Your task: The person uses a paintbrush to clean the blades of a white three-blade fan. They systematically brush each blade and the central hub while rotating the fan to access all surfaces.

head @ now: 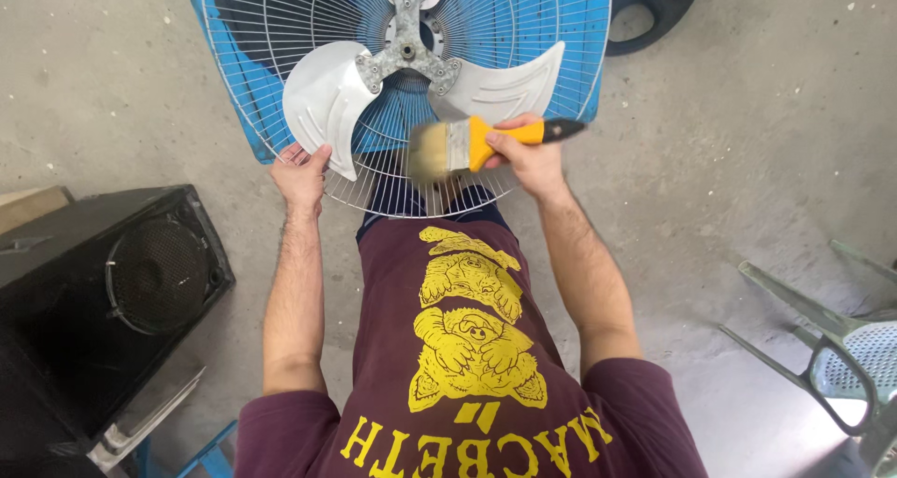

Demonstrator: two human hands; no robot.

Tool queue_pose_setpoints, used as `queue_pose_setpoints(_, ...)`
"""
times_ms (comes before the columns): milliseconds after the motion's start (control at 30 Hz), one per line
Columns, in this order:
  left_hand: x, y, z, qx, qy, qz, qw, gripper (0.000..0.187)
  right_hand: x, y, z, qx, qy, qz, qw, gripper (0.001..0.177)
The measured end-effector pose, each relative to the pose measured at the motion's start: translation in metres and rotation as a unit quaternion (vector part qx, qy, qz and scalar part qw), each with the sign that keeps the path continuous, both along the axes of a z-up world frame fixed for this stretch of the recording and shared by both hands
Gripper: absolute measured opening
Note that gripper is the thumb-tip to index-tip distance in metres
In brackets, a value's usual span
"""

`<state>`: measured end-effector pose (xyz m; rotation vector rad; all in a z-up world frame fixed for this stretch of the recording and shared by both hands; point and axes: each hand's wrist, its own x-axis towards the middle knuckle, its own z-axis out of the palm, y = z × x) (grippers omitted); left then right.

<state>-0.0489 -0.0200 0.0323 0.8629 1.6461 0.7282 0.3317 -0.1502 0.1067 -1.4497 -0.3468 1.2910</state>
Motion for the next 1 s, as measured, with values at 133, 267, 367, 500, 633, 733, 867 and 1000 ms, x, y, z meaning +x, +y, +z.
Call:
queue_pose_setpoints(133, -0.004, 0.001, -0.009, 0.005, -0.019, -0.004, 1.0, 0.043, 0.026, 0.005, 0.012, 0.065, -0.311, 0.006, 0.948, 0.021)
queue_pose_setpoints(267, -0.012, -0.001, -0.025, 0.047, -0.022, -0.025, 0.998, 0.043, 0.073, 0.01, 0.053, 0.109, -0.738, -0.012, 0.666, 0.022)
queue_pose_setpoints(367, -0.012, -0.005, -0.03, 0.036, -0.026, -0.013, 0.999, 0.044, 0.049, 0.015, 0.062, 0.07, -0.796, 0.06, 0.599, 0.018)
queue_pose_setpoints(500, -0.011, -0.014, -0.03, 0.038, -0.023, -0.025, 0.999, 0.047, -0.032, 0.023, 0.033, 0.171, -0.594, 0.101, 0.78, 0.024)
queue_pose_setpoints(633, -0.011, -0.016, -0.032, 0.057, -0.03, -0.037, 0.997, 0.05, -0.04, 0.023, 0.017, -0.018, -0.131, 0.024, 0.991, 0.031)
queue_pose_setpoints(733, -0.011, -0.018, -0.035, 0.065, -0.03, -0.038, 0.997, 0.048, 0.008, 0.036, 0.023, 0.023, -0.366, -0.03, 0.93, 0.02)
queue_pose_setpoints(867, -0.009, -0.018, -0.033, 0.048, -0.009, -0.033, 0.998, 0.044, 0.042, 0.05, 0.052, 0.008, -0.692, 0.021, 0.722, 0.022)
queue_pose_setpoints(1000, -0.008, -0.018, -0.03, 0.055, -0.043, -0.026, 0.997, 0.042, 0.01, 0.073, 0.041, 0.004, -0.683, 0.098, 0.723, 0.026)
